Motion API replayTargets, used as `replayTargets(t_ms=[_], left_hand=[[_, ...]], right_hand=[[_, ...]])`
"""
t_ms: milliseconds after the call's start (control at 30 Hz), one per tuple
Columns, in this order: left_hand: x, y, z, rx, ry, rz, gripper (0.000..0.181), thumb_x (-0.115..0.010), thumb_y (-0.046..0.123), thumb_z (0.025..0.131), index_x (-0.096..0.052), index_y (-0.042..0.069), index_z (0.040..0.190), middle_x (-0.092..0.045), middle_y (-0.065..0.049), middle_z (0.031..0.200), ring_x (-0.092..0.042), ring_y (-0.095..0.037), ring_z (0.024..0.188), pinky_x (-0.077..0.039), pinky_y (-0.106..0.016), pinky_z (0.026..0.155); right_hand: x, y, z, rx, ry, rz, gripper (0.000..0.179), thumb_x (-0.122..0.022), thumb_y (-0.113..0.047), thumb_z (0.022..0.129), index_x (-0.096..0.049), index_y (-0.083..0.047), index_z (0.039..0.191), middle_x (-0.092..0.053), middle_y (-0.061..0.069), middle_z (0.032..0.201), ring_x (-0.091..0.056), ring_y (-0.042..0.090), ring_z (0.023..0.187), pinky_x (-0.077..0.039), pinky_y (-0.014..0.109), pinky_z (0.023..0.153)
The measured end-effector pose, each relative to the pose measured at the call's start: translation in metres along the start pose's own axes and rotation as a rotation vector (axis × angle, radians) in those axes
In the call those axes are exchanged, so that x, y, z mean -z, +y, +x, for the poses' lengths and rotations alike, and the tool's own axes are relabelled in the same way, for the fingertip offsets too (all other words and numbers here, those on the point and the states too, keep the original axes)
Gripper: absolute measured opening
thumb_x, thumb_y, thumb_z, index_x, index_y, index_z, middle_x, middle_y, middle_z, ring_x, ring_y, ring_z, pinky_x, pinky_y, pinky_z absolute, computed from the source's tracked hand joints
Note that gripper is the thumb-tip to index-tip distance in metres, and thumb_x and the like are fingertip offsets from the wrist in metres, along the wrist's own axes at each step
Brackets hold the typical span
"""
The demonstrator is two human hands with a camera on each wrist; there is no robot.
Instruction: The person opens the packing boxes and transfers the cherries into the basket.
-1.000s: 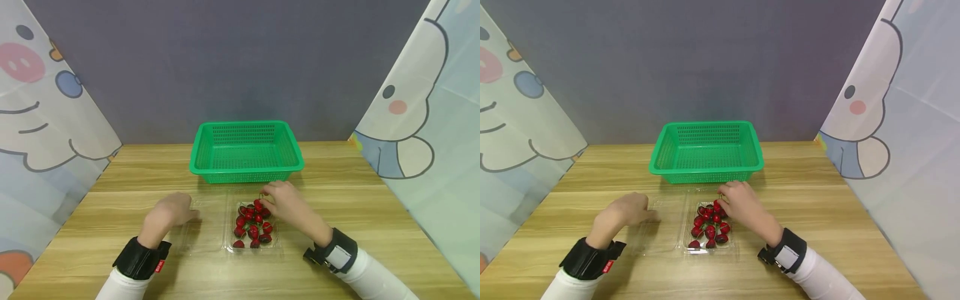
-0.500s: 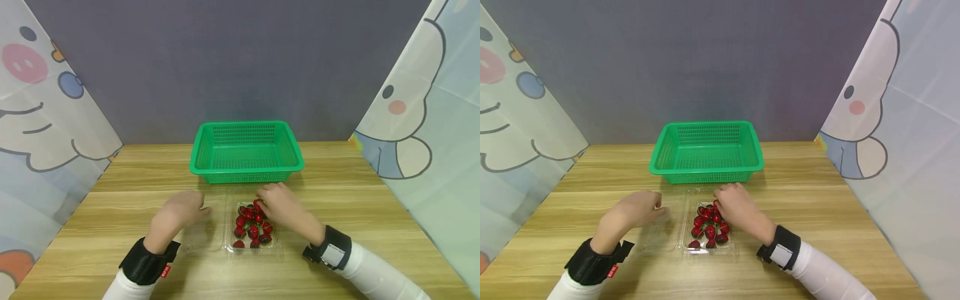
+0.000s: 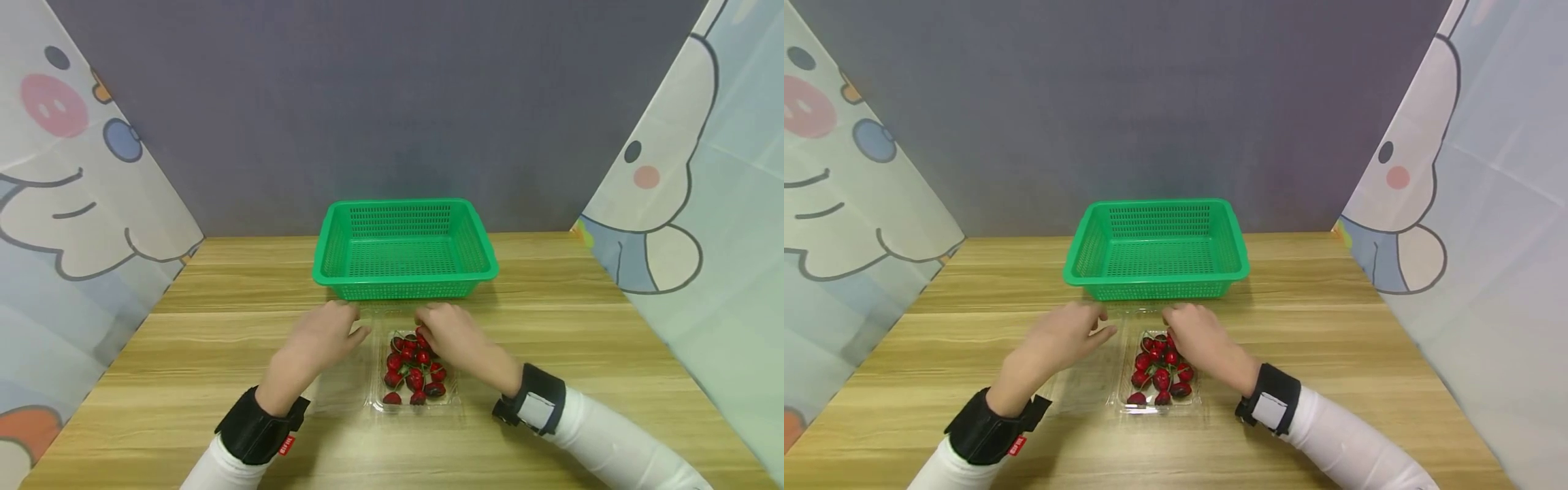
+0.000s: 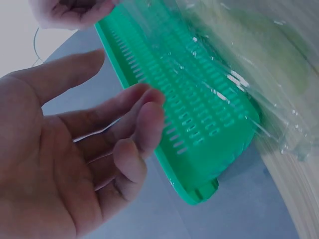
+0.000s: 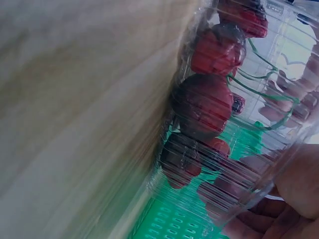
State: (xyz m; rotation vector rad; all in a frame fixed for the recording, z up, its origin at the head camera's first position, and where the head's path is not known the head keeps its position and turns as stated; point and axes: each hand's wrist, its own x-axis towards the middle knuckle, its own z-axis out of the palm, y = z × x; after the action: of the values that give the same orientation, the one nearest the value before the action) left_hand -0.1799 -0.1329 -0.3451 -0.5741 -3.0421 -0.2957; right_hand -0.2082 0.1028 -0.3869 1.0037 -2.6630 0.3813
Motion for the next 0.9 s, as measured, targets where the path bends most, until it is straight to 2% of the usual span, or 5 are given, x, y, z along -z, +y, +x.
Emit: replayTargets(t_ms=[167, 367, 600, 767, 900], left_hand=[[-0.002, 0.003, 0.002, -0.019, 0.088, -0.013, 0.024, -0.068, 0.032, 0.094, -0.059, 0.016, 0.078, -0.056, 0.007, 0.076, -0.06, -0.012, 0.07, -0.047, -0.028, 0.059], [-0.002, 0.008, 0.003, -0.064, 0.14, -0.024, 0.021, -0.069, 0.031, 0.093, -0.07, 0.009, 0.094, -0.066, 0.0, 0.091, -0.066, -0.018, 0.083, -0.052, -0.032, 0.069], [-0.005, 0.011, 0.003, -0.091, 0.172, 0.005, 0.022, -0.071, 0.03, 0.092, -0.069, 0.009, 0.093, -0.063, 0.001, 0.088, -0.064, -0.017, 0.079, -0.05, -0.028, 0.065], [-0.006, 0.012, 0.003, -0.101, 0.177, 0.001, 0.022, -0.07, 0.03, 0.093, -0.07, 0.008, 0.095, -0.062, 0.001, 0.089, -0.064, -0.016, 0.078, -0.051, -0.028, 0.064], [-0.006, 0.012, 0.003, -0.107, 0.181, 0.004, 0.023, -0.07, 0.03, 0.093, -0.071, 0.008, 0.096, -0.062, 0.001, 0.089, -0.064, -0.017, 0.078, -0.051, -0.028, 0.064]], right_hand=[[-0.002, 0.001, 0.001, 0.02, 0.046, 0.034, 0.013, -0.072, 0.004, 0.082, -0.065, -0.007, 0.081, -0.058, -0.003, 0.073, -0.061, 0.013, 0.065, -0.048, 0.021, 0.059], [-0.005, 0.003, 0.002, 0.002, 0.094, 0.095, 0.011, -0.07, 0.006, 0.083, -0.07, -0.003, 0.089, -0.063, 0.002, 0.083, -0.065, 0.016, 0.075, -0.051, 0.021, 0.066], [-0.006, 0.005, 0.004, -0.03, 0.162, 0.265, 0.017, -0.072, 0.011, 0.078, -0.07, -0.002, 0.089, -0.064, 0.004, 0.089, -0.065, 0.015, 0.077, -0.047, 0.011, 0.065], [-0.006, 0.008, 0.004, -0.027, 0.19, 0.377, 0.017, -0.071, 0.013, 0.08, -0.071, -0.002, 0.086, -0.063, 0.003, 0.087, -0.067, 0.016, 0.076, -0.048, 0.011, 0.064], [-0.004, 0.009, 0.005, -0.024, 0.215, 0.412, 0.015, -0.071, 0.012, 0.082, -0.071, -0.002, 0.087, -0.064, 0.002, 0.088, -0.067, 0.017, 0.078, -0.049, 0.012, 0.065]])
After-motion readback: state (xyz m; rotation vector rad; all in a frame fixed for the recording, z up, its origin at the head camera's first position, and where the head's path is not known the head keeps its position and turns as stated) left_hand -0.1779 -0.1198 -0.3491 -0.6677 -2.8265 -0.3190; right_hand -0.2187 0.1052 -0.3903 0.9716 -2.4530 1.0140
